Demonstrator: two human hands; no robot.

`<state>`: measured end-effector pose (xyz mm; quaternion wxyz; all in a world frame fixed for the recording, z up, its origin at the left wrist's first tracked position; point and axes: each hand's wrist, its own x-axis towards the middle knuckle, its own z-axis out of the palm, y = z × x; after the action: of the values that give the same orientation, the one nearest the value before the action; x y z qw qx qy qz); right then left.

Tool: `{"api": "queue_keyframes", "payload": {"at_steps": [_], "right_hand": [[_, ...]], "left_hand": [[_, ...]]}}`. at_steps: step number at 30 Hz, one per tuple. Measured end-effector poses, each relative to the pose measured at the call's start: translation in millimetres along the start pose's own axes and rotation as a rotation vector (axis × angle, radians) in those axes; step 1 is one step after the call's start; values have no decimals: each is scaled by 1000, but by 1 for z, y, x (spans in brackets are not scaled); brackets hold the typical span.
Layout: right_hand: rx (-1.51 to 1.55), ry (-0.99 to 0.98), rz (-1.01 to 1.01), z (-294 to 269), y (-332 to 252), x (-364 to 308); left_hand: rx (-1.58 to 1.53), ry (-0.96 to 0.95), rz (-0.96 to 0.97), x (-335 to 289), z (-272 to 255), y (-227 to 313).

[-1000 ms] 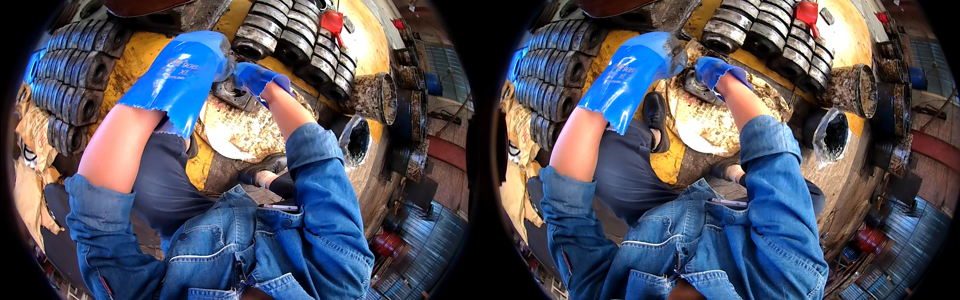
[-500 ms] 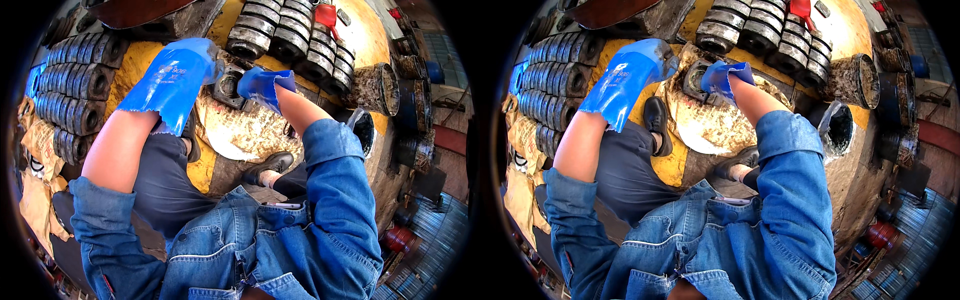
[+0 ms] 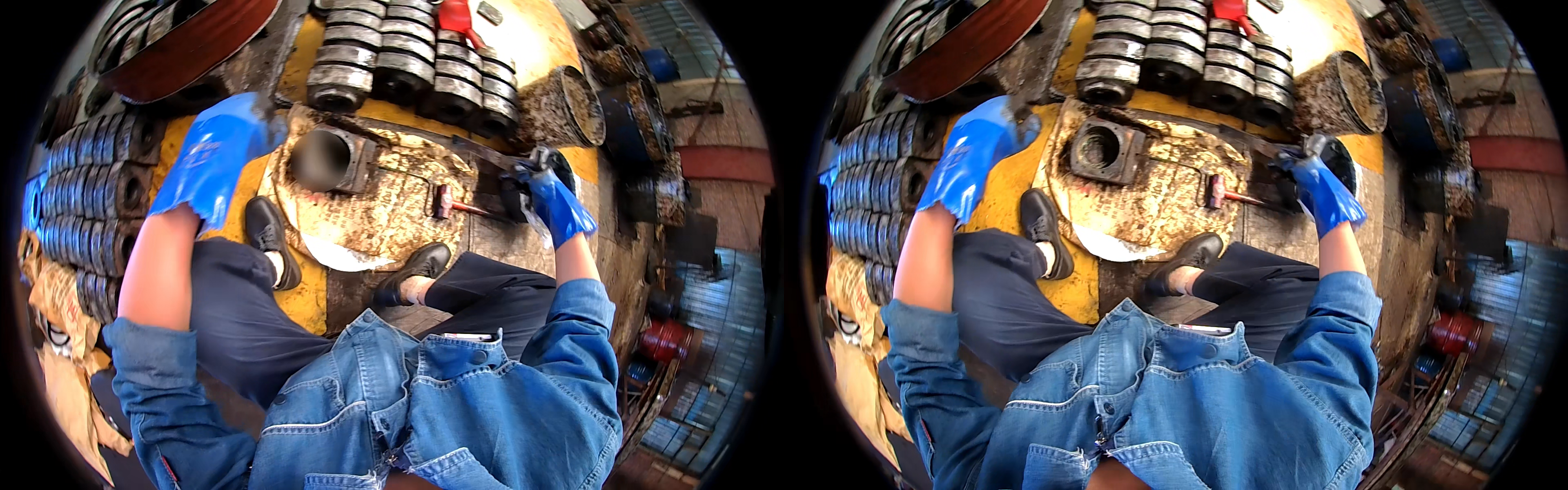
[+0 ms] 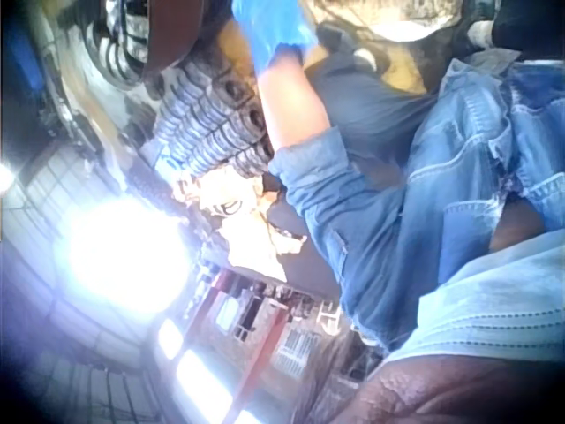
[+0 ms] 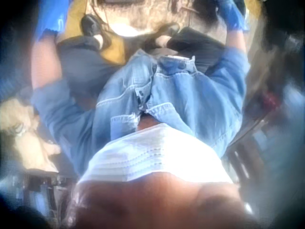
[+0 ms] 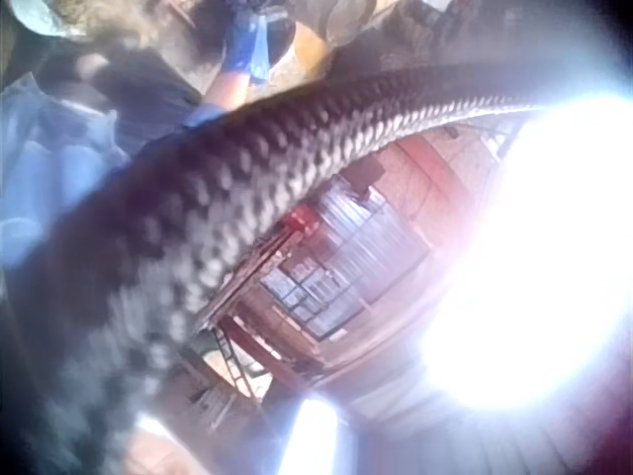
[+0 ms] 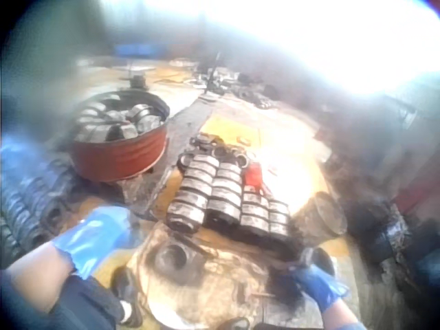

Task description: The person cleans a metal component by hand while wearing blue gloves, using a small tool to scrape the interior and exterior surfaces. They pick up the part, rotate it to reach different sides, use a hammer to tap it, and continue scraping and wiping the object with a cloth.

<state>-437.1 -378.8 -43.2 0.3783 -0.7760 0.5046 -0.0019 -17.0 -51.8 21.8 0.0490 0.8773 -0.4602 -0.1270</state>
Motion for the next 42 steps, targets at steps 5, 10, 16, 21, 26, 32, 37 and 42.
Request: {"api": "queue_keyframes", "payload": {"at_steps": [5, 10, 16, 21, 26, 32, 37, 42], "right_hand": [[286, 383, 272, -51, 86, -49], [-24, 572, 377, -45, 163, -29], [-511, 399, 286, 17, 193, 29], [-463, 208, 21, 52, 117, 20], [151, -106, 207, 109, -60, -1], [711, -610, 151, 209, -134, 18], [-435, -127, -448, 293, -133, 98], [-357, -303, -304, 302, -156, 126]], "left_hand": [[-9, -80, -43, 2, 3, -1], [-4, -117, -41, 19, 21, 5], [55, -171, -77, 9, 9, 10], [65, -36, -31, 1, 2, 17], [59, -188, -110, 4, -9, 13], [-91, -7, -10, -4, 6, -26], [34, -129, -78, 8, -4, 2], [-51, -61, 71, 5, -6, -3]]}}
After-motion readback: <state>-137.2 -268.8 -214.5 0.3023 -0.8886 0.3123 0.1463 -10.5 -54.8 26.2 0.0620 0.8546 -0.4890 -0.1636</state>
